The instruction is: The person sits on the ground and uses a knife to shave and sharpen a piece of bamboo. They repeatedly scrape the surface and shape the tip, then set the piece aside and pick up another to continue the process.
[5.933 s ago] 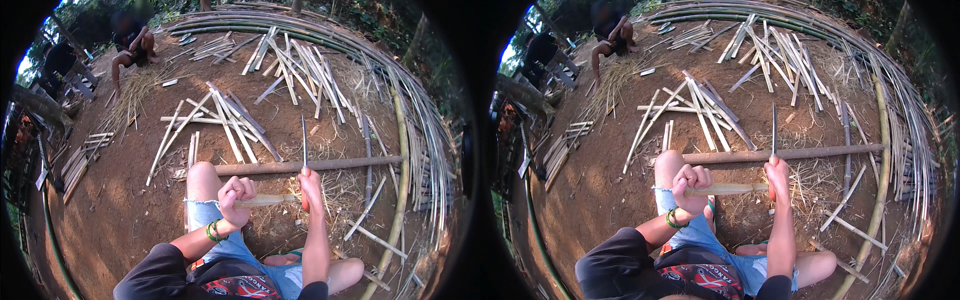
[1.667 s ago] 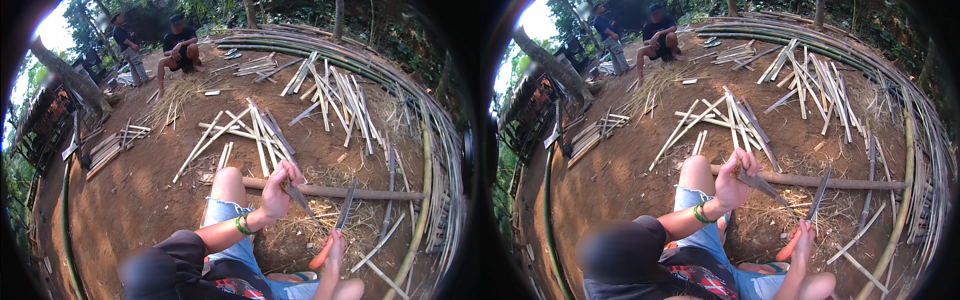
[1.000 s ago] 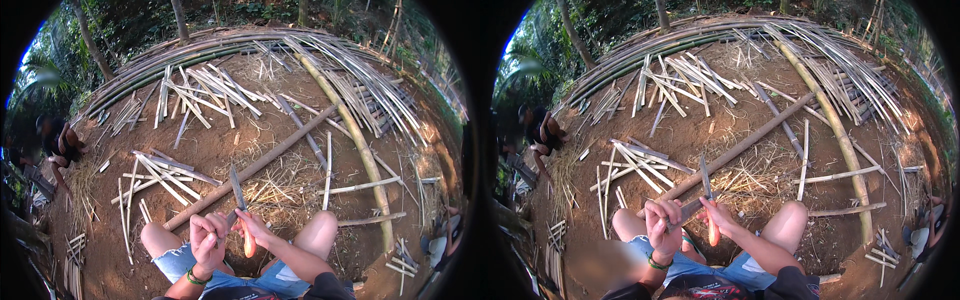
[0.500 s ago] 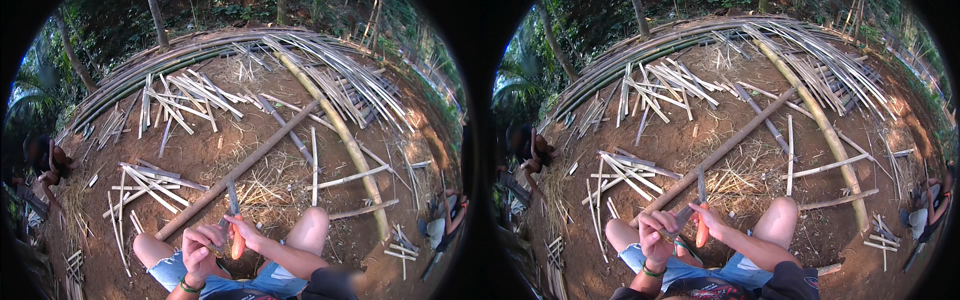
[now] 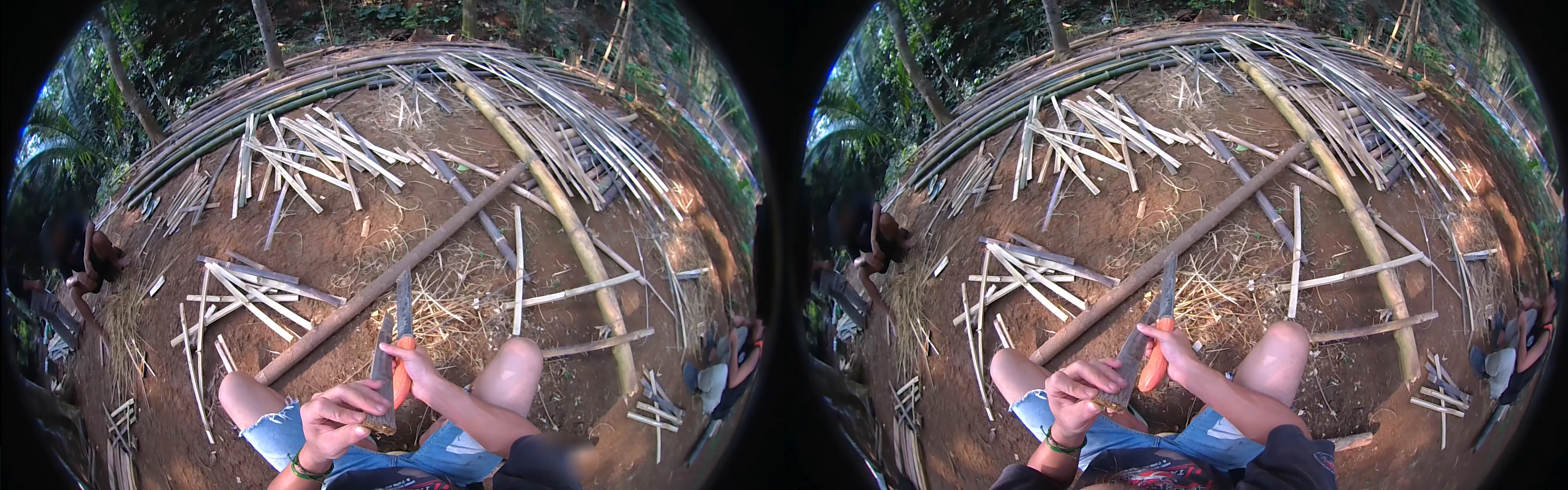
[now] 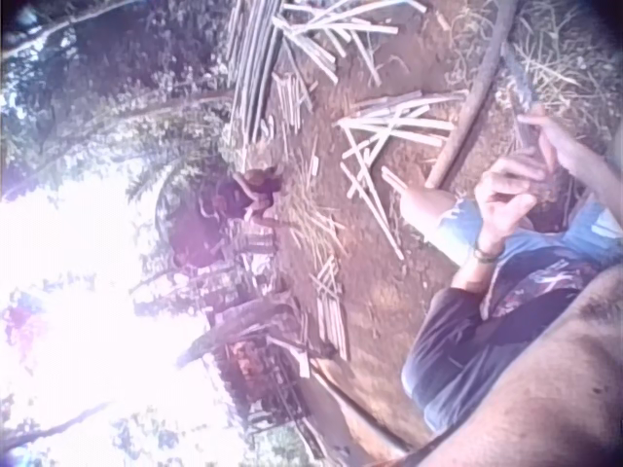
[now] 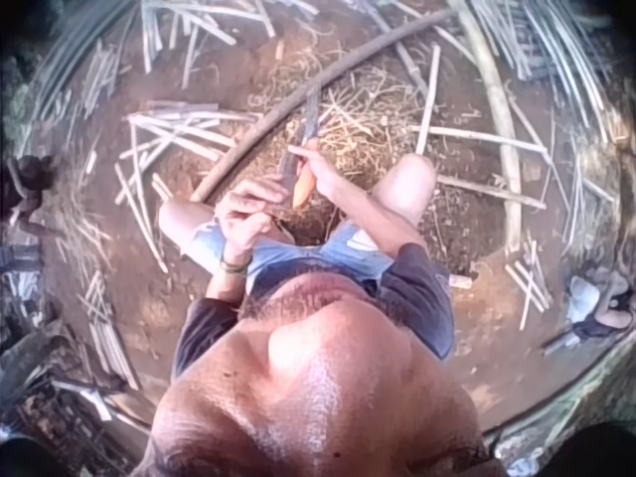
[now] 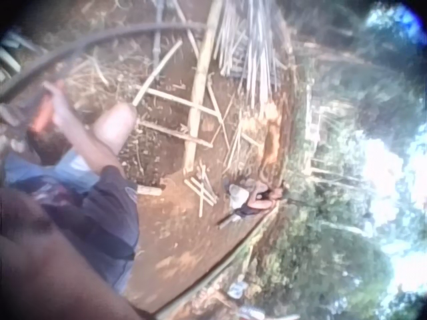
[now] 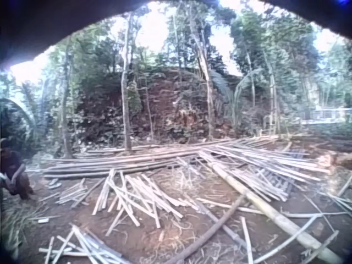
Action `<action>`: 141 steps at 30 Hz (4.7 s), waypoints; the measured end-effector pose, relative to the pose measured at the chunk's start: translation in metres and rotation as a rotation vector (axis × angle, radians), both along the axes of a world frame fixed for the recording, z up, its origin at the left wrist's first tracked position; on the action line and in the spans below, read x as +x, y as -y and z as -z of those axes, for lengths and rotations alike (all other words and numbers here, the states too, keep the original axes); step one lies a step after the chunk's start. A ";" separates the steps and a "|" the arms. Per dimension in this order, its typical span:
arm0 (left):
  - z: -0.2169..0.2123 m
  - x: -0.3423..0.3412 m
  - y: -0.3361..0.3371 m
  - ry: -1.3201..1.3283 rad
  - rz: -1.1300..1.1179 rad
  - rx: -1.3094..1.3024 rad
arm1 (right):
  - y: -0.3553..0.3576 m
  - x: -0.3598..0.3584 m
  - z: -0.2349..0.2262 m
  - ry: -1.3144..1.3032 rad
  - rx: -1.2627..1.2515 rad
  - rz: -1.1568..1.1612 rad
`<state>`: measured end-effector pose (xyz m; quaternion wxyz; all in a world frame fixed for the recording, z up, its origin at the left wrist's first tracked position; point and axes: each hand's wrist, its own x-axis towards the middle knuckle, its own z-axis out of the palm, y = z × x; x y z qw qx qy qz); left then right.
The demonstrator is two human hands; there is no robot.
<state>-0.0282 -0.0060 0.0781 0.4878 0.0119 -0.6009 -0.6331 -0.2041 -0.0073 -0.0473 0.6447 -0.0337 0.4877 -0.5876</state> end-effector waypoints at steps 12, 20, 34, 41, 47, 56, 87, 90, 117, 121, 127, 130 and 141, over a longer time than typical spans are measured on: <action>-0.004 0.013 0.003 0.200 -0.034 -0.125 | 0.007 -0.041 -0.013 -0.030 -0.155 0.281; 0.018 0.023 0.021 0.364 -0.150 0.138 | 0.004 -0.047 -0.020 -0.207 -0.256 0.369; 0.062 0.000 0.036 1.015 0.169 0.402 | 0.001 -0.019 -0.026 -0.868 -0.444 0.425; 0.075 -0.030 0.015 0.873 0.047 0.503 | 0.002 -0.021 -0.019 -0.919 -0.509 0.387; 0.063 -0.037 0.005 0.966 -0.163 0.364 | 0.002 -0.045 -0.027 -0.805 -0.562 0.324; 0.061 -0.022 0.019 0.749 0.010 0.503 | 0.000 -0.069 -0.020 -1.043 -0.501 0.408; 0.054 0.109 0.052 0.589 -0.537 0.425 | -0.032 -0.052 0.087 -0.444 0.095 -0.278; 0.054 0.077 0.069 0.234 -0.657 0.338 | -0.034 -0.056 0.130 -0.225 0.056 -0.303; 0.034 0.013 0.118 -0.226 -0.348 0.432 | -0.014 -0.011 0.160 -0.048 0.190 -0.133; 0.031 0.006 0.118 -0.208 -0.301 0.397 | -0.011 -0.024 0.163 -0.031 0.264 -0.065; 0.032 0.008 0.124 -0.214 -0.316 0.416 | -0.014 -0.016 0.159 -0.075 0.082 -0.165; 0.031 0.004 0.121 -0.208 -0.303 0.402 | 0.000 -0.014 0.164 -0.027 0.213 0.004; 0.034 0.006 0.115 -0.243 -0.350 0.438 | -0.018 -0.003 0.148 -0.225 0.041 -0.170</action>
